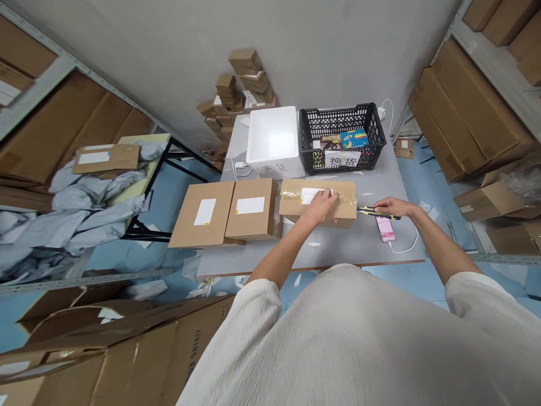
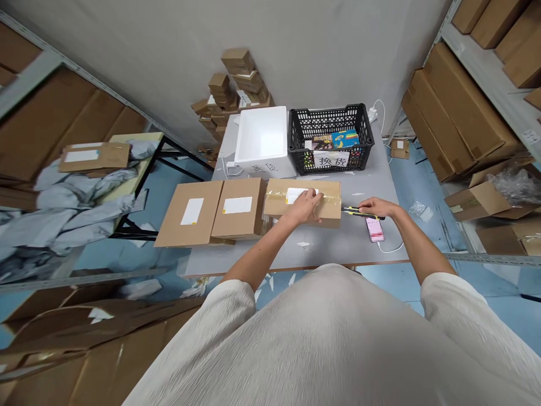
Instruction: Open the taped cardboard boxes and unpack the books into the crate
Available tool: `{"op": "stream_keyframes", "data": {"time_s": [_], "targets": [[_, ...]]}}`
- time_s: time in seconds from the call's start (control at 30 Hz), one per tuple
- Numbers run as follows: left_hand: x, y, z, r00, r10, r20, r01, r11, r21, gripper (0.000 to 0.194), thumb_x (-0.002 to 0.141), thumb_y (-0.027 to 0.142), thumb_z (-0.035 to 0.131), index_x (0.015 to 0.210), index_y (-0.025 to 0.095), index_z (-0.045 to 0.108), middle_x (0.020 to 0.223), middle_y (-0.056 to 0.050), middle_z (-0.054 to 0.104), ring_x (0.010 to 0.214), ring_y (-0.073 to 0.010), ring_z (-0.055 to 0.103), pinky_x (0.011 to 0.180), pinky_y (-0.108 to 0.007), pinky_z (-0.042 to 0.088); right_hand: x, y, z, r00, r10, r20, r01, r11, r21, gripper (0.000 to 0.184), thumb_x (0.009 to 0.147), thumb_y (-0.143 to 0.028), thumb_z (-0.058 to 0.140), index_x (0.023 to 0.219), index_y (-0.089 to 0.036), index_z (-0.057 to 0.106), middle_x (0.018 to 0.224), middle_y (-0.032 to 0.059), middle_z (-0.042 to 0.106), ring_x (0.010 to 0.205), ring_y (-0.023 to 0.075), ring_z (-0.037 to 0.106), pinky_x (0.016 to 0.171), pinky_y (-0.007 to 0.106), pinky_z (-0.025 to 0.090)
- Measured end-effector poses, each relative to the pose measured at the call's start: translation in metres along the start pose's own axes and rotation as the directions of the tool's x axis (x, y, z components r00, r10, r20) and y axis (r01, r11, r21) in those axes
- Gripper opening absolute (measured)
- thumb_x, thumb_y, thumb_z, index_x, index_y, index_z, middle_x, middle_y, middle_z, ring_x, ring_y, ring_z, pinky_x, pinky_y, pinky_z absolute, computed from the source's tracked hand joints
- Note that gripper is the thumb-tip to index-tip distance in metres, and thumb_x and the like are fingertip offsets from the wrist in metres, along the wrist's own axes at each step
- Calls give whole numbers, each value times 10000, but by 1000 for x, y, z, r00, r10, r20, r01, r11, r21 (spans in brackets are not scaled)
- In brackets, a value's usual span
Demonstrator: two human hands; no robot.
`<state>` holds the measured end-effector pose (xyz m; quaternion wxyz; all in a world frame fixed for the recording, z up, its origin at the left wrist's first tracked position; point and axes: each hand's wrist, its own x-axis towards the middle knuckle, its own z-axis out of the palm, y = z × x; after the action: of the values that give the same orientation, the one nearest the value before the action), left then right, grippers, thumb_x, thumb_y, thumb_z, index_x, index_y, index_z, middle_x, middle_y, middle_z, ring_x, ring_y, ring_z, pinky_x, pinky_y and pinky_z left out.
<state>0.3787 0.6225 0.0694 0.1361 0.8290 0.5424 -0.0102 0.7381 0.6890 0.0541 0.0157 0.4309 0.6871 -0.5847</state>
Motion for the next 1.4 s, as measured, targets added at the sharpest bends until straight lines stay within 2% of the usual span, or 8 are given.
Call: {"op": "stream_keyframes", "data": {"time_s": [0.1,0.2,0.33,0.57,0.77,0.93,1.13,1.4], "targets": [[0,-3,-1,1000,2,22,-1,999,-46,946,731,541,1023,1509,257,565,1427,-164,555,1270,-402,635,1102,-477,515,-6,-2,2,994,10,-106,1,995,100,599,844,-762,795,1033,-196,735,857,41,754,739,184,645,670,299,482],[1,-5,-1,999,-37,-34,32,990,-138,814,961,602,787,1634,255,489,1484,-178,546,1259,-383,663,1101,-490,537,-11,-7,3,977,53,-204,-11,979,201,545,898,-707,789,1115,-229,642,961,92,814,734,197,696,651,300,527],[8,-6,0,985,-126,-116,106,980,-170,549,1147,380,427,1676,238,458,1544,-191,549,1273,-355,680,1068,-479,559,-14,-22,13,949,-52,-310,77,995,68,557,1012,-725,651,1268,-230,659,1001,102,835,783,212,698,665,302,546],[26,-13,5,991,-120,-65,112,987,-114,564,1065,269,565,1626,261,515,1589,-183,577,1435,-380,580,1169,-510,495,-17,-41,38,886,-330,-325,169,884,-437,491,1083,-509,598,1489,-279,752,1363,118,785,1208,335,721,1085,454,558],[44,-29,4,995,-90,31,94,985,-146,823,954,339,776,1692,299,414,1781,-196,393,1669,-407,330,1308,-598,296,-17,-34,42,893,-319,-317,103,832,-545,497,1064,-415,660,1546,-313,728,1293,118,778,1102,313,739,985,407,593],[60,-30,2,986,-116,120,129,985,-111,945,876,363,827,1705,304,378,1685,-217,475,1629,-426,358,1275,-625,300,-18,-33,45,900,-310,-306,99,830,-549,502,1050,-374,670,1544,-317,735,1247,119,777,1039,302,745,948,403,594],[45,-32,1,998,-40,59,47,989,-137,749,995,407,653,1695,313,401,1689,-182,491,1621,-377,383,1281,-583,287,-18,-35,44,899,-310,-310,103,837,-537,489,1042,-380,694,1521,-308,757,1231,122,784,1024,304,747,985,423,590],[17,-24,16,992,-2,-122,-7,997,-78,696,1118,468,385,1746,168,385,1816,-237,382,1706,-379,309,1353,-573,198,-20,-33,46,903,-291,-315,98,856,-508,490,1059,-415,666,1526,-298,753,1221,127,775,1015,313,748,981,432,588]]}}
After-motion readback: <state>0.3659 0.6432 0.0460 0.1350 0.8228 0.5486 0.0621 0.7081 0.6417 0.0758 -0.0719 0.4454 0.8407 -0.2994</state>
